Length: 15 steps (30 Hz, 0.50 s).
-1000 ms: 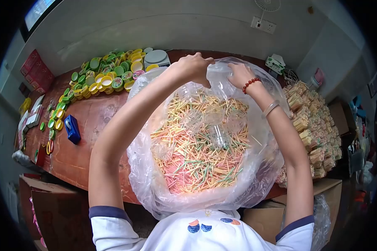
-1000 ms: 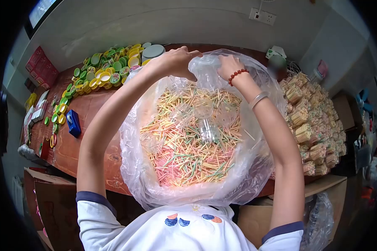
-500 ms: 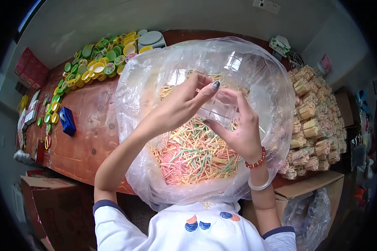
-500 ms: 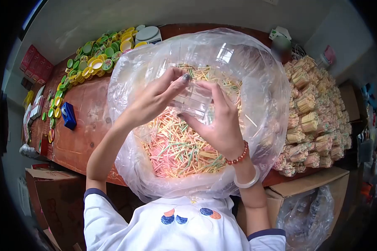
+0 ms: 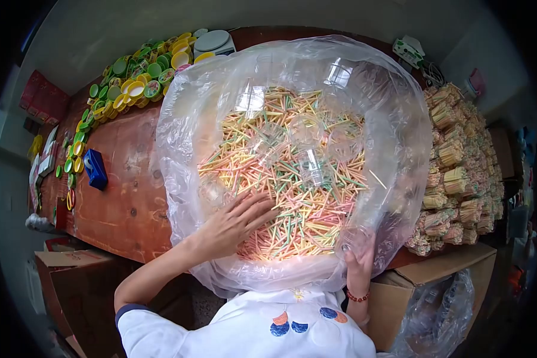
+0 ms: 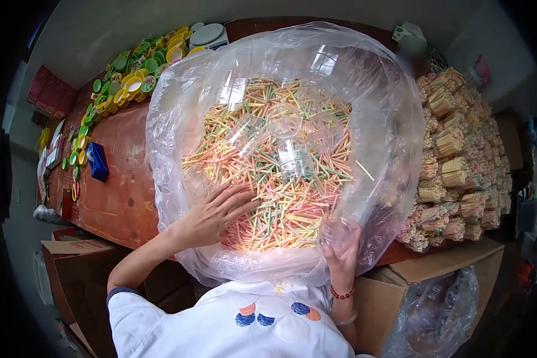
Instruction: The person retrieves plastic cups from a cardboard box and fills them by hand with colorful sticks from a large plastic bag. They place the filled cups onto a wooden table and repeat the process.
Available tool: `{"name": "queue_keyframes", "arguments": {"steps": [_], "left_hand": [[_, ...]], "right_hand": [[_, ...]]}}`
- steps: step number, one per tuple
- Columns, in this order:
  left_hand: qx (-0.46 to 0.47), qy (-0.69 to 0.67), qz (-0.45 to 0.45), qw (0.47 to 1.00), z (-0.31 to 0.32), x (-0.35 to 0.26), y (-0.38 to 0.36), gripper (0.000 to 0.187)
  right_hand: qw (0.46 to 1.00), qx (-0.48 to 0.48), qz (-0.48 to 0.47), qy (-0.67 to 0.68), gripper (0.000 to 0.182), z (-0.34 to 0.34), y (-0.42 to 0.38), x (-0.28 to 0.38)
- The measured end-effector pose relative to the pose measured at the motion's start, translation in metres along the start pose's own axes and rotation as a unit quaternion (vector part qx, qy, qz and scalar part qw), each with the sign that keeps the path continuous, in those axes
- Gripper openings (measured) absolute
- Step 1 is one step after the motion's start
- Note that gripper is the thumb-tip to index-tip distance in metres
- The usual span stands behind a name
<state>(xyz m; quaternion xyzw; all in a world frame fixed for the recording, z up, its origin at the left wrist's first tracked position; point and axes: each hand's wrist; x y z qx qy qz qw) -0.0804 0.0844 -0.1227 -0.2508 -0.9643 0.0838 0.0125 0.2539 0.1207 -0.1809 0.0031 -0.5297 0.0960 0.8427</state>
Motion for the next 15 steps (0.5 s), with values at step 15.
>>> {"name": "queue_keyframes", "arguments": {"steps": [15], "left_hand": [[-0.117, -0.137, -0.157, 0.971, 0.006, 0.009, 0.005, 0.056]], "right_hand": [[0.991, 0.121, 0.05, 0.022, 0.078, 0.05, 0.031, 0.015]]}}
Point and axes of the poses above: each hand's wrist, its own y-axis towards the middle knuckle, its own z-axis out of the palm, x = y × z, and after that the axes turned 15 degrees about y, right-handed
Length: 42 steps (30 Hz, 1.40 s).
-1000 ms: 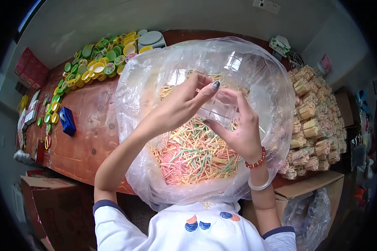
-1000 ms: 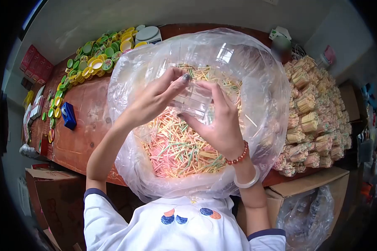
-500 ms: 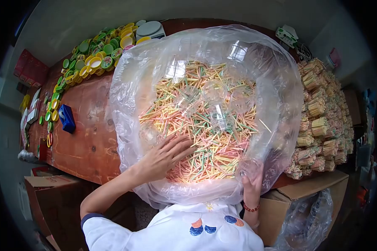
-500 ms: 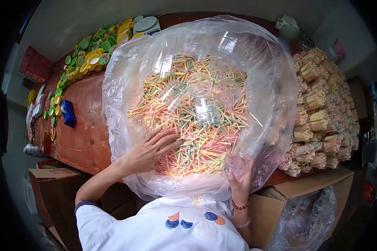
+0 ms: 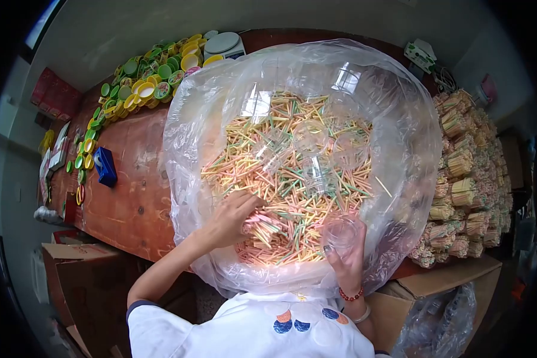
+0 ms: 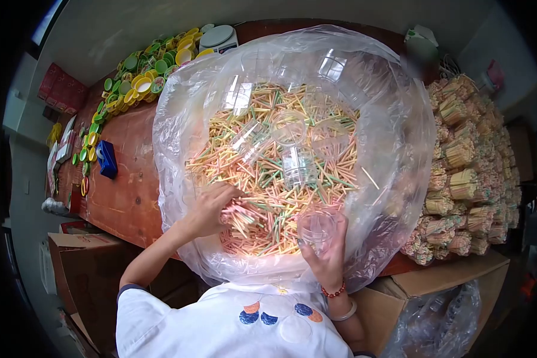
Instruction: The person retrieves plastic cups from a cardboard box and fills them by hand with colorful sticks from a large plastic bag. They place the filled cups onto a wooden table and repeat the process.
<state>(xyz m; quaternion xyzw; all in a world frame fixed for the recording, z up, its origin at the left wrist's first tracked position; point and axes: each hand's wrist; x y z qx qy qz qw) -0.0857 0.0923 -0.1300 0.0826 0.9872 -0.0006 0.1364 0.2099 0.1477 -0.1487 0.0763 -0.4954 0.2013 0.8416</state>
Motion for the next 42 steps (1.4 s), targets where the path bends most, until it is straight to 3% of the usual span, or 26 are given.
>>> {"name": "queue_keyframes", "arguments": {"steps": [1, 3, 4, 6, 7, 8, 10, 11, 12, 13, 15, 17, 19, 21, 25, 27, 30, 33, 34, 35, 37, 42], "left_hand": [[-0.066, -0.064, -0.02, 0.996, 0.003, -0.001, 0.0, 0.064], [-0.106, -0.198, -0.039, 0.974, 0.009, -0.003, 0.003, 0.059], [-0.087, -0.348, -0.102, 0.928, 0.021, -0.01, 0.005, 0.05], [-0.121, -0.501, -0.224, 0.827, 0.028, -0.032, 0.014, 0.037], [-0.136, -0.621, -0.205, 0.744, 0.024, -0.041, 0.022, 0.029], [-0.136, -0.62, -0.204, 0.745, 0.015, -0.051, 0.03, 0.029], [-0.181, -0.752, -0.18, 0.608, -0.013, -0.068, 0.042, 0.028], [-0.182, -0.771, -0.115, 0.6, -0.011, -0.066, 0.042, 0.03], [-0.181, -0.771, -0.116, 0.6, -0.015, -0.071, 0.044, 0.03], [-0.185, -0.718, -0.113, 0.662, -0.022, -0.08, 0.048, 0.029], [-0.196, -0.586, -0.101, 0.779, -0.02, -0.089, 0.05, 0.027], [-0.168, -0.543, -0.079, 0.819, 0.0, -0.091, 0.044, 0.054], [-0.174, -0.537, -0.057, 0.823, 0.019, -0.088, 0.041, 0.055], [-0.223, -0.436, -0.035, 0.871, 0.022, -0.09, 0.041, 0.056], [-0.251, -0.508, -0.022, 0.824, 0.021, -0.09, 0.043, 0.06], [-0.227, -0.509, -0.021, 0.83, 0.014, -0.084, 0.046, 0.063], [-0.183, -0.605, -0.048, 0.774, 0.002, -0.087, 0.048, 0.072], [-0.159, -0.622, -0.042, 0.766, 0.002, -0.083, 0.05, 0.077], [-0.155, -0.581, -0.032, 0.798, -0.001, -0.081, 0.053, 0.078], [-0.157, -0.58, -0.029, 0.799, -0.005, -0.08, 0.053, 0.078], [-0.16, -0.611, -0.061, 0.773, -0.007, -0.08, 0.051, 0.077], [-0.132, -0.571, -0.077, 0.807, -0.029, -0.091, 0.062, 0.051]], "right_hand": [[0.999, 0.019, 0.009, 0.039, 0.079, 0.003, 0.002, -0.003], [0.998, 0.032, -0.005, 0.054, 0.084, 0.011, 0.008, -0.009], [0.995, 0.04, 0.013, 0.091, 0.085, 0.016, 0.01, -0.01], [0.993, 0.059, 0.041, 0.096, 0.088, 0.017, 0.013, -0.015], [0.993, 0.058, 0.038, 0.096, 0.088, 0.02, 0.014, -0.016], [0.997, 0.069, 0.013, 0.027, 0.089, 0.025, 0.016, -0.017], [0.995, 0.069, -0.021, -0.065, 0.091, 0.037, 0.019, -0.013], [0.995, 0.068, -0.02, -0.064, 0.091, 0.038, 0.021, -0.013], [0.98, 0.077, -0.058, -0.174, 0.087, 0.038, 0.022, -0.013], [0.951, 0.085, -0.097, -0.281, 0.084, 0.039, 0.024, -0.012], [0.948, 0.075, -0.118, -0.285, 0.08, 0.047, 0.026, -0.007], [0.945, 0.064, -0.138, -0.289, 0.077, 0.051, 0.025, -0.007], [0.94, 0.067, -0.148, -0.301, 0.073, 0.052, 0.025, -0.009], [0.932, 0.076, -0.154, -0.32, 0.072, 0.054, 0.025, -0.004], [0.942, 0.075, -0.138, -0.297, 0.07, 0.056, 0.025, -0.003], [0.946, 0.078, -0.127, -0.289, 0.069, 0.058, 0.027, 0.001], [0.944, 0.076, -0.101, -0.304, 0.067, 0.062, 0.033, 0.008], [0.937, 0.07, -0.098, -0.329, 0.066, 0.063, 0.038, 0.013], [0.935, 0.074, -0.09, -0.334, 0.066, 0.06, 0.039, 0.011], [0.934, 0.079, -0.086, -0.339, 0.065, 0.06, 0.043, 0.01], [0.932, 0.075, -0.116, -0.336, 0.065, 0.063, 0.042, 0.011], [0.934, 0.09, -0.158, -0.307, 0.063, 0.065, 0.047, 0.004]]}}
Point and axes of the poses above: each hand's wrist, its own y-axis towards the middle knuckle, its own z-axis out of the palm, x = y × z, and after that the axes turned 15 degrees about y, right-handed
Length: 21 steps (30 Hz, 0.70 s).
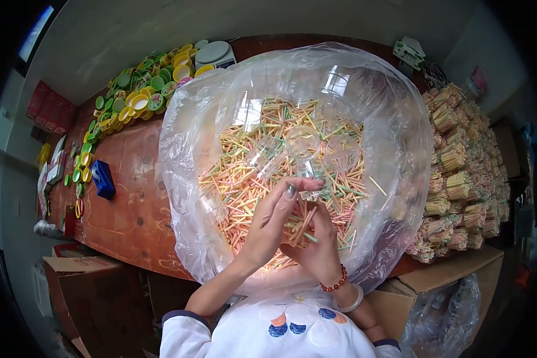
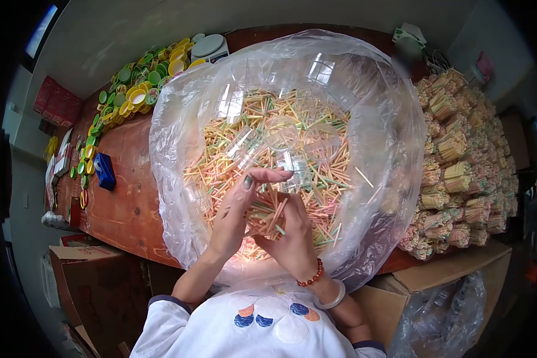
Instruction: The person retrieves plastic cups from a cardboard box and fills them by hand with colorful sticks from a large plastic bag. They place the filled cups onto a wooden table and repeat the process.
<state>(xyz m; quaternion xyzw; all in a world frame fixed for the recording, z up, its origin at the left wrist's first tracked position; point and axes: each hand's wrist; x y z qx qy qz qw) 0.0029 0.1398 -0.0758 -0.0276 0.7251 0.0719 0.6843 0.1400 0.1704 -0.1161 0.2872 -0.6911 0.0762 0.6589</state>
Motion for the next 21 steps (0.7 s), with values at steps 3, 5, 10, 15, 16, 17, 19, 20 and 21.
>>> {"name": "queue_keyframes", "arguments": {"steps": [3, 5, 10, 15, 16, 17, 19, 20, 21], "left_hand": [[0.041, -0.057, -0.066, 0.995, -0.001, -0.013, -0.004, 0.055], [0.045, 0.048, 0.031, 0.997, -0.009, -0.002, -0.002, 0.057], [-0.007, 0.124, 0.108, 0.986, -0.008, 0.0, -0.012, 0.066], [0.026, 0.387, 0.104, 0.916, -0.033, 0.0, -0.024, 0.073], [0.054, 0.37, 0.107, 0.921, -0.027, 0.003, -0.026, 0.073], [0.082, 0.352, 0.107, 0.926, -0.02, 0.007, -0.027, 0.074], [0.082, 0.4, 0.101, 0.907, -0.009, 0.022, -0.03, 0.075], [0.056, 0.445, 0.097, 0.888, -0.007, 0.02, -0.03, 0.075], [0.048, 0.378, 0.114, 0.918, -0.013, 0.023, -0.029, 0.065]], "right_hand": [[1.0, -0.01, 0.0, 0.0, 0.064, -0.004, -0.001, 0.011], [0.999, -0.018, 0.032, 0.021, 0.067, -0.005, 0.003, 0.009], [0.999, -0.017, 0.044, 0.021, 0.069, 0.001, -0.007, 0.004], [0.997, -0.046, 0.055, -0.006, 0.068, -0.003, -0.011, 0.005], [0.997, -0.049, 0.045, -0.03, 0.065, -0.003, -0.011, 0.004], [0.995, -0.059, 0.08, -0.012, 0.06, -0.001, -0.01, 0.008], [0.996, -0.061, 0.016, -0.068, 0.056, 0.001, -0.01, -0.007], [0.996, -0.066, 0.024, -0.052, 0.054, 0.0, -0.008, 0.002], [0.996, -0.076, 0.018, -0.032, 0.054, 0.001, -0.006, -0.003]]}}
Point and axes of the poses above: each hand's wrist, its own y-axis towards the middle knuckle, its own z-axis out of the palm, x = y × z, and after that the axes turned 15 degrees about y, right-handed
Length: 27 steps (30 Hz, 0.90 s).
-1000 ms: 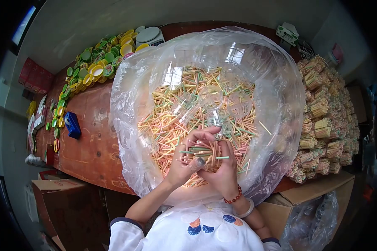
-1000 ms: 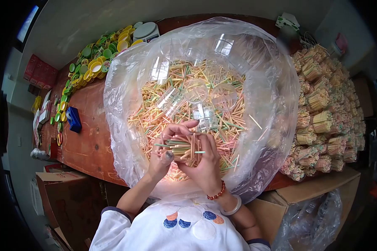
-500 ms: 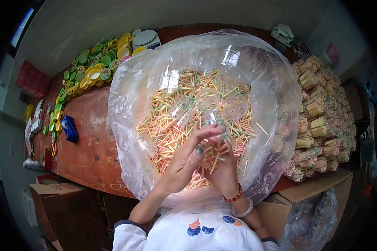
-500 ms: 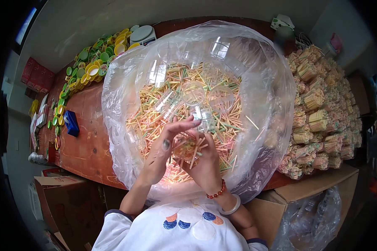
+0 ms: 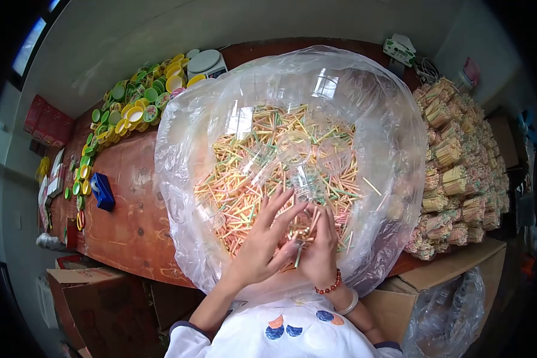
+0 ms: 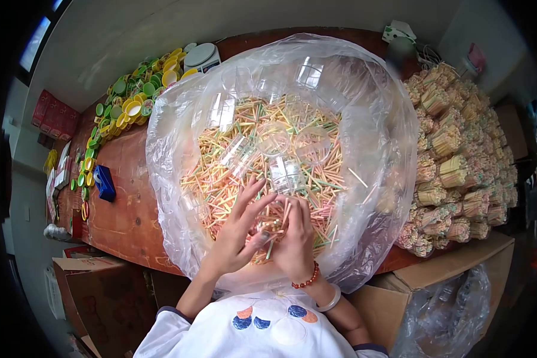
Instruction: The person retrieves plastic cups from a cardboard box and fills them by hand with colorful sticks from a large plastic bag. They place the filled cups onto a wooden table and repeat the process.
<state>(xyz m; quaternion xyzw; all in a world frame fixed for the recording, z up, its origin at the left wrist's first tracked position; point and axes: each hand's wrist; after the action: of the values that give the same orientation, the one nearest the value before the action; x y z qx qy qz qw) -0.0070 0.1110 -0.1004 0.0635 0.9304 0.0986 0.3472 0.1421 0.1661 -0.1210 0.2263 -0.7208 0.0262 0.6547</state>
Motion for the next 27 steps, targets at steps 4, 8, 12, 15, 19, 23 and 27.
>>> {"name": "queue_keyframes", "arguments": {"steps": [4, 8, 12, 15, 19, 23, 27], "left_hand": [[-0.06, 0.082, -0.03, 0.994, -0.005, -0.013, 0.002, 0.055], [-0.09, 0.051, -0.033, 0.994, -0.011, -0.017, -0.007, 0.042], [-0.189, 0.044, -0.094, 0.977, -0.036, -0.002, -0.004, 0.044], [-0.128, 0.118, -0.117, 0.978, -0.04, -0.019, 0.002, 0.051], [0.001, 0.018, -0.049, 0.999, -0.013, -0.023, -0.006, 0.056], [-0.098, 0.023, 0.009, 0.995, -0.009, 0.002, -0.015, 0.05], [-0.157, 0.273, -0.129, 0.94, -0.041, -0.022, 0.003, 0.054]], "right_hand": [[0.999, 0.01, -0.019, -0.046, 0.059, -0.004, 0.0, 0.003], [0.997, 0.018, 0.001, -0.07, 0.069, -0.003, -0.005, 0.013], [0.999, -0.006, 0.029, -0.012, 0.077, -0.004, 0.001, -0.005], [0.999, -0.012, -0.003, -0.041, 0.076, -0.003, -0.004, -0.002], [0.997, -0.011, -0.026, -0.071, 0.076, -0.005, -0.006, 0.006], [0.996, -0.038, -0.024, -0.078, 0.076, -0.007, -0.001, 0.007], [0.994, -0.045, -0.028, -0.093, 0.073, -0.011, -0.004, 0.008]]}}
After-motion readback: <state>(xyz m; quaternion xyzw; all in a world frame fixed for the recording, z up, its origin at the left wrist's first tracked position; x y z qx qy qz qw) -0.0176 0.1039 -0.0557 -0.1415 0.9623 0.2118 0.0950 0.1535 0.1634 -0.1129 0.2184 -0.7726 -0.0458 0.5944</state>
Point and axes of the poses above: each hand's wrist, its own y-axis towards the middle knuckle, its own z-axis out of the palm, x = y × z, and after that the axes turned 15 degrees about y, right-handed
